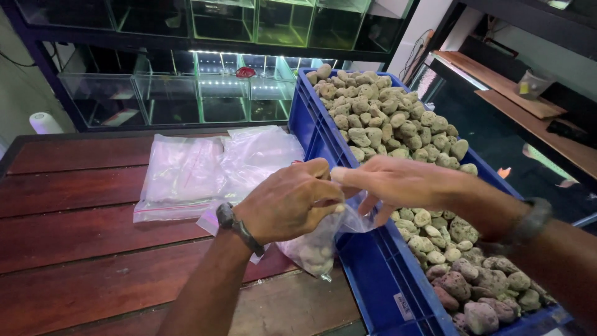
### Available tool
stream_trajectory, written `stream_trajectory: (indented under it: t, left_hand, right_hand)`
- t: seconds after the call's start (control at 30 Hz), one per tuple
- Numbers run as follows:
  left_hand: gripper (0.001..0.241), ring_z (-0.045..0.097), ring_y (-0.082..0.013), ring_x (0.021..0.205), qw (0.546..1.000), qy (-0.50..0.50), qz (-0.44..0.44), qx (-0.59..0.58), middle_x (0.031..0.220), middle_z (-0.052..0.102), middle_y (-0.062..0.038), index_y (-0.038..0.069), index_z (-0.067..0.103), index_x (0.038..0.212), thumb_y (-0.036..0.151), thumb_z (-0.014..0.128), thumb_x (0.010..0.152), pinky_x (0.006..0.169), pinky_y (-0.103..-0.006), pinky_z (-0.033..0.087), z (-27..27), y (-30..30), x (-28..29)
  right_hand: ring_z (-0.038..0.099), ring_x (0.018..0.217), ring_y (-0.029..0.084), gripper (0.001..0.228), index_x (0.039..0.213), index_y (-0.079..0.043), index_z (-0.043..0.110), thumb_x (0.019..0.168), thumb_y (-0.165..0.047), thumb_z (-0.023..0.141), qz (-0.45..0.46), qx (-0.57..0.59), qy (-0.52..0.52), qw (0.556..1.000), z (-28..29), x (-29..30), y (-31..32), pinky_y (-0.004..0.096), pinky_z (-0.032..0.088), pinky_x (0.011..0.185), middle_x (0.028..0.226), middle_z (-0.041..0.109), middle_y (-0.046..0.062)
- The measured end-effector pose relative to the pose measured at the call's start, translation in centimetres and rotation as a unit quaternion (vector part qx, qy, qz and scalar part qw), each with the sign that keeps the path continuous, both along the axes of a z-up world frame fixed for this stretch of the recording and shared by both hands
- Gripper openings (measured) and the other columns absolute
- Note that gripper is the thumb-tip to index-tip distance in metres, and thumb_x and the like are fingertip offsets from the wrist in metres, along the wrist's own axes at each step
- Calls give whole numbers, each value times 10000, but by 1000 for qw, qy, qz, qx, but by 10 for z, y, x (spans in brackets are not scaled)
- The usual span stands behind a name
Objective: The person picks up pumice stones from a blue crate, puts them into small plastic bags, seals each bag, and then places the sealed bags into a larger green bin.
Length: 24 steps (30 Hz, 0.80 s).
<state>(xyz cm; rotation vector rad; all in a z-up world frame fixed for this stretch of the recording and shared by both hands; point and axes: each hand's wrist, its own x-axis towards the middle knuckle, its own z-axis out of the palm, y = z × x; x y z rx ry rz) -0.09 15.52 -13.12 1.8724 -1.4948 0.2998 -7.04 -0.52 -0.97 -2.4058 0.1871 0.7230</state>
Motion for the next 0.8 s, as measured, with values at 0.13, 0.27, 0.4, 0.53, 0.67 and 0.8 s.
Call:
stream_trajectory:
  t: [0.13, 0.27, 0.4, 0.53, 0.67, 0.8]
  left_hand:
    - [121, 578, -426, 723, 1000, -12, 22, 17, 822, 455, -32, 169, 644, 869, 247, 658, 959, 610, -456, 528, -3, 1, 0]
    - [151, 582, -505, 855, 999, 10, 14, 50, 836, 565, -113, 151, 571, 933, 288, 591, 993, 638, -534, 516, 3, -1, -3]
    - [157, 612, -477, 826, 999, 18, 24, 37, 774, 570, -126, 140, 561, 882, 244, 604, 993, 656, -526, 508, 8, -1, -7]
    - [168, 609, -477, 850, 998, 14, 32, 45, 792, 604, -137, 150, 559, 876, 260, 622, 987, 661, -531, 507, 9, 4, -6]
    - [179, 682, -425, 890, 987, 64, 58, 136, 812, 693, -96, 152, 614, 877, 283, 736, 880, 721, -514, 538, 25, 24, 9]
    - [103, 707, -407, 1023, 952, 2, 87, 293, 925, 755, -67, 168, 704, 906, 240, 762, 861, 1112, -578, 399, 22, 42, 37]
  right_hand:
    - [735, 788, 194, 369, 1190, -116, 790, 988, -313, 551, 218, -101, -98, 966, -18, -5, -44, 290, 647, 738, 979, 786, 107]
    - [826, 895, 298, 153, 943, -112, 782, 938, -145, 633, 224, -61, -211, 950, -21, -12, -57, 437, 622, 819, 900, 838, 112]
    - [750, 1032, 346, 339, 1093, -133, 735, 845, -348, 823, 231, -158, -189, 941, -10, -24, -35, 484, 612, 891, 1059, 786, 124]
    - [720, 972, 346, 171, 967, -192, 713, 920, -356, 706, 288, -287, -233, 883, -72, -8, -71, 519, 587, 813, 983, 759, 31]
    - [754, 976, 335, 117, 928, -182, 758, 916, -250, 664, 279, -155, -278, 906, -51, -6, -62, 475, 620, 787, 1020, 794, 44]
    - [788, 929, 278, 149, 904, -132, 781, 934, -190, 648, 318, -141, -262, 900, -24, -10, -37, 430, 637, 798, 1023, 764, 59]
